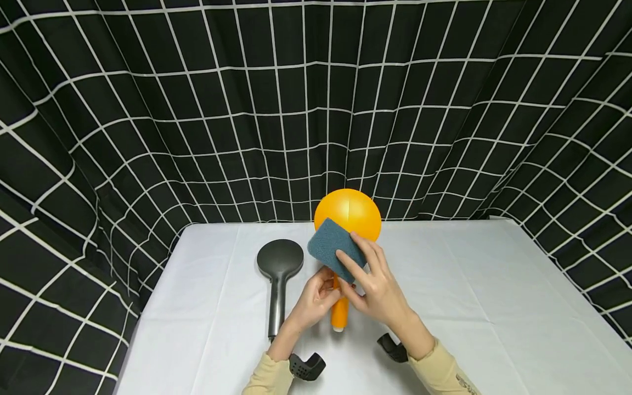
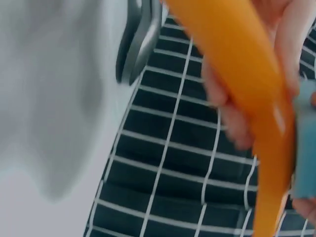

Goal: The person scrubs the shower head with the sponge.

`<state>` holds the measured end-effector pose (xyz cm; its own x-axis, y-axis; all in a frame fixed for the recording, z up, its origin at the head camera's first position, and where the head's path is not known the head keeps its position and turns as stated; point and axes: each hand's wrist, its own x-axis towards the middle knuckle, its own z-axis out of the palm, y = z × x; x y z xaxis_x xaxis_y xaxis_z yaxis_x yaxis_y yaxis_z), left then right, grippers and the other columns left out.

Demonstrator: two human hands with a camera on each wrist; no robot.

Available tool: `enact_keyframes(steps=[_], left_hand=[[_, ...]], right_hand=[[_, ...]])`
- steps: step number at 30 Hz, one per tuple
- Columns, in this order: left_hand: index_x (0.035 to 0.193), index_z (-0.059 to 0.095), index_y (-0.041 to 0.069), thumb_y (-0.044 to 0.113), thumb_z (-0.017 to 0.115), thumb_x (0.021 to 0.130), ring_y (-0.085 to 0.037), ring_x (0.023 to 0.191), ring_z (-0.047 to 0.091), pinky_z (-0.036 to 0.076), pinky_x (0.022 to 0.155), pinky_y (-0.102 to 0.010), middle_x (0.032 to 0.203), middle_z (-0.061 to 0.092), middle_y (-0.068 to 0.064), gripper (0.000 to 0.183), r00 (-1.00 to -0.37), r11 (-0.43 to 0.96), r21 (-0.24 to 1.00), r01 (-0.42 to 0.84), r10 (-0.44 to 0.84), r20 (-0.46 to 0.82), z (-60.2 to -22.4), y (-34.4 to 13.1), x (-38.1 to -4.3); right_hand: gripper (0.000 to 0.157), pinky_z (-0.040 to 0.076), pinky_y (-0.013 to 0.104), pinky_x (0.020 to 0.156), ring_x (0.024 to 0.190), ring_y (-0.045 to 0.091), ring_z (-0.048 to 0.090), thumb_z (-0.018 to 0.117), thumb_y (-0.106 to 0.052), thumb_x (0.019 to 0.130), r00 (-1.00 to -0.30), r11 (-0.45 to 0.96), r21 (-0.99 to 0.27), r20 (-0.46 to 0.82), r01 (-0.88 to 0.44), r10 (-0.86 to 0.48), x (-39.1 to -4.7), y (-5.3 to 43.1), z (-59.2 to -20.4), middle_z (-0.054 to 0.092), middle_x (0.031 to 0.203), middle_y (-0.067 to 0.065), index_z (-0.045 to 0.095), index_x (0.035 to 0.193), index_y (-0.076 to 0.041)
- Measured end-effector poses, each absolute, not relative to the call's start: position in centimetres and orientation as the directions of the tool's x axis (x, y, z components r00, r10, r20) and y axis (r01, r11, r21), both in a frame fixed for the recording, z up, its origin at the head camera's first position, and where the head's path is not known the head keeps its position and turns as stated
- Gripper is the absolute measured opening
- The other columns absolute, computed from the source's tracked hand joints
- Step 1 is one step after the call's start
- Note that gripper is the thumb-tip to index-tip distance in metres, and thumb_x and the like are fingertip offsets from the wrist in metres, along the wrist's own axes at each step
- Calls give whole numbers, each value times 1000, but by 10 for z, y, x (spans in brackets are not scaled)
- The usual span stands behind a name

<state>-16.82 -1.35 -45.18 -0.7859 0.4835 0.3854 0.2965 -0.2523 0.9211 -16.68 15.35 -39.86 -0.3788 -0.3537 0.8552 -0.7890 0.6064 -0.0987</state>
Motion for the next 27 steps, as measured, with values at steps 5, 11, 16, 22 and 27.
enact_keyframes(steps=[5, 11, 16, 22, 27], left_hand=[[127, 36, -12, -5, 51, 91, -41, 105, 56, 48, 88, -32, 116, 50, -31, 39, -778, -305, 916, 259, 496, 385, -450, -13, -167], [127, 37, -11, -5, 50, 92, -53, 104, 50, 47, 89, -34, 118, 50, -30, 38, -767, -344, 911, 228, 513, 386, -449, -17, -165], [129, 34, -14, -3, 45, 94, -40, 103, 57, 48, 88, -33, 116, 53, -22, 38, -748, -423, 888, 180, 527, 402, -446, -22, -164], [127, 35, -15, -2, 39, 95, -18, 96, 61, 48, 88, -32, 110, 58, -9, 34, -717, -524, 850, 56, 571, 399, -441, -26, -164], [125, 37, -15, 0, 35, 96, -17, 94, 61, 48, 87, -32, 110, 59, -7, 33, -682, -561, 828, 16, 599, 419, -440, -27, -161]], right_hand=[[39, 37, 42, 93, 117, 41, 39, 59, -22, 85, -444, 639, -255, 883, -726, -153, -180, 171, -392, 39, 137, 24, 60, 119, -2], [43, 35, 50, 90, 120, 40, 36, 66, -13, 80, -494, 667, -402, 867, -627, 58, -183, 178, -393, 37, 138, 22, 58, 121, -2], [39, 34, 38, 96, 114, 45, 39, 60, -25, 86, -372, 599, -218, 917, -771, -144, -167, 166, -406, 39, 132, 32, 60, 116, 1], [30, 35, 33, 98, 109, 49, 41, 59, -17, 87, -230, 484, -113, 955, -868, -190, -168, 165, -391, 40, 122, 40, 61, 105, 7], [35, 36, 25, 97, 111, 52, 41, 61, 6, 76, -384, 525, -343, 923, -779, 33, -169, 169, -363, 37, 126, 41, 55, 109, 14]])
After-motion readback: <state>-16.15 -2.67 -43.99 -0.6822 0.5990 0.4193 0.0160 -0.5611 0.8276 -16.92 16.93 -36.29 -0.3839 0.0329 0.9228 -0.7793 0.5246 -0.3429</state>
